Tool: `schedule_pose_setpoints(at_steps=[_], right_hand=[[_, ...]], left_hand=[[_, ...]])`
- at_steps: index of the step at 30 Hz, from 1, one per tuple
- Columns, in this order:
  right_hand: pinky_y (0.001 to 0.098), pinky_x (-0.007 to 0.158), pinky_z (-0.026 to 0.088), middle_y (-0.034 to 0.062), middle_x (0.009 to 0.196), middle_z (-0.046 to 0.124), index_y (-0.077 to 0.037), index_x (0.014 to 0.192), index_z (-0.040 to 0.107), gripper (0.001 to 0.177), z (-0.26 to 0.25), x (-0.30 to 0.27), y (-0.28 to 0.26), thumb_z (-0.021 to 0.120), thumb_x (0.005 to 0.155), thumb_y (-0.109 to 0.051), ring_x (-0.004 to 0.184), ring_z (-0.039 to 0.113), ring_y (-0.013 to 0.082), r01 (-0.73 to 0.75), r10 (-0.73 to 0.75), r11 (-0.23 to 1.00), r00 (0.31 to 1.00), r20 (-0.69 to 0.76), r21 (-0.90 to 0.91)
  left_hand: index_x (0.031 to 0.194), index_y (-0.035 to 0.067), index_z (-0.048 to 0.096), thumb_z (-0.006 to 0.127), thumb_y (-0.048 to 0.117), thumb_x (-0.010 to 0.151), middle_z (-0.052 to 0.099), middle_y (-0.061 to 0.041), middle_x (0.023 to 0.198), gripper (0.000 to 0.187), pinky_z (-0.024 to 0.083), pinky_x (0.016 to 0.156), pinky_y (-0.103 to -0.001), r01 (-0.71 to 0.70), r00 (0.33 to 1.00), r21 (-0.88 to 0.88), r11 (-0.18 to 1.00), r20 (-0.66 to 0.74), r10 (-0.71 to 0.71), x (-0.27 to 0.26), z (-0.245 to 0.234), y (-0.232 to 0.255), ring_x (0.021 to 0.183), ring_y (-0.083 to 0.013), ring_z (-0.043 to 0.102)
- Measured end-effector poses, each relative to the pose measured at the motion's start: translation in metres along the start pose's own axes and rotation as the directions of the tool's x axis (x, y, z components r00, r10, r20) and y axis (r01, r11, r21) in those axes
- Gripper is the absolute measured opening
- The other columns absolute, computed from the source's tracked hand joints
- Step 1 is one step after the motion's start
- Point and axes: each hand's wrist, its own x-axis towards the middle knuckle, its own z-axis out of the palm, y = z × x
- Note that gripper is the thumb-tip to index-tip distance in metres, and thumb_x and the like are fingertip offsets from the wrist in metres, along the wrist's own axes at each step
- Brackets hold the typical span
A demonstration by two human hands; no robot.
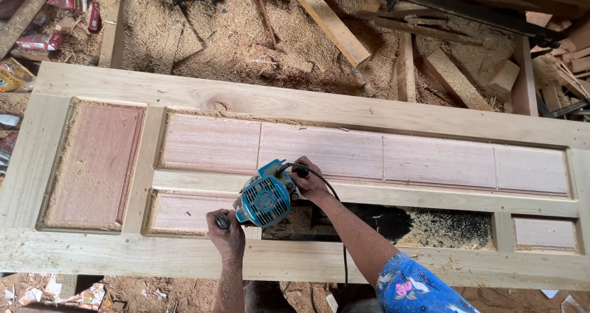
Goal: The person carves decorative grooves into a wooden door panel using a handheld router.
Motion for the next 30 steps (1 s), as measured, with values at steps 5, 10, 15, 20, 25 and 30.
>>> schedule_pose_setpoints(at_steps=[5, 10, 15, 20, 25, 30], right_hand=[[0.0282, 0.057, 0.03, 0.0005, 0.076, 0.052, -0.012, 0.088, 0.056, 0.016, -0.006, 0.005, -0.005, 0.067, 0.091, -0.001, 0.062, 0.04, 0.0094, -0.095, 0.095, 0.995, 0.995, 0.008, 0.041], [0.0262, 0.046, 0.025, -0.0015, 0.06, 0.043, -0.012, 0.084, 0.056, 0.02, -0.026, 0.001, 0.013, 0.065, 0.091, 0.004, 0.045, 0.034, 0.0068, -0.197, 0.2, 0.979, 0.978, -0.055, 0.054], [0.0475, 0.079, 0.053, 0.0195, 0.084, 0.071, -0.016, 0.094, 0.064, 0.017, -0.051, -0.016, 0.025, 0.079, 0.09, -0.012, 0.084, 0.069, 0.035, -0.123, 0.024, 0.866, 0.978, -0.206, -0.485], [0.0476, 0.08, 0.054, 0.0193, 0.086, 0.072, -0.016, 0.095, 0.064, 0.016, -0.074, -0.023, 0.032, 0.079, 0.09, -0.012, 0.088, 0.07, 0.0356, -0.149, 0.027, 0.849, 0.971, -0.239, -0.508], [0.0476, 0.083, 0.054, 0.0188, 0.088, 0.072, -0.015, 0.096, 0.064, 0.016, -0.088, -0.037, 0.02, 0.076, 0.091, -0.006, 0.089, 0.069, 0.0333, -0.197, 0.072, 0.878, 0.955, -0.287, -0.437], [0.0471, 0.078, 0.051, 0.0209, 0.086, 0.071, -0.013, 0.096, 0.062, 0.013, -0.106, -0.045, 0.014, 0.07, 0.095, -0.002, 0.085, 0.066, 0.0288, -0.235, 0.099, 0.875, 0.943, -0.319, -0.423]], left_hand=[[0.093, 0.012, 0.053, 0.066, 0.017, 0.094, 0.058, -0.003, 0.08, 0.015, 0.042, 0.056, -0.03, 0.032, 0.999, 0.009, 0.999, -0.025, -0.032, -0.009, 0.006, 0.003, 0.064, -0.0114, 0.05], [0.094, 0.012, 0.054, 0.066, 0.016, 0.095, 0.06, -0.004, 0.082, 0.013, 0.047, 0.063, -0.03, 0.097, 0.995, -0.02, 0.995, -0.028, -0.098, -0.019, 0.016, -0.001, 0.069, -0.0121, 0.054], [0.093, 0.009, 0.061, 0.068, 0.007, 0.088, 0.057, -0.015, 0.067, 0.009, 0.046, 0.056, -0.035, 0.026, 0.997, 0.033, 0.999, -0.075, -0.024, -0.026, 0.03, -0.012, 0.059, -0.0221, 0.058], [0.094, 0.01, 0.061, 0.07, 0.009, 0.089, 0.059, -0.013, 0.069, 0.01, 0.046, 0.059, -0.034, 0.043, 0.998, 0.051, 0.998, -0.049, -0.041, -0.041, 0.045, -0.017, 0.063, -0.0199, 0.057], [0.094, 0.011, 0.062, 0.071, 0.013, 0.087, 0.061, -0.016, 0.074, 0.012, 0.047, 0.063, -0.04, 0.04, 0.999, 0.114, 0.993, -0.018, -0.038, -0.054, 0.055, -0.006, 0.068, -0.0266, 0.059], [0.094, 0.014, 0.061, 0.072, 0.017, 0.089, 0.065, -0.015, 0.078, 0.013, 0.051, 0.066, -0.043, 0.056, 0.998, 0.139, 0.989, 0.02, -0.059, -0.066, 0.066, 0.004, 0.071, -0.0336, 0.064]])
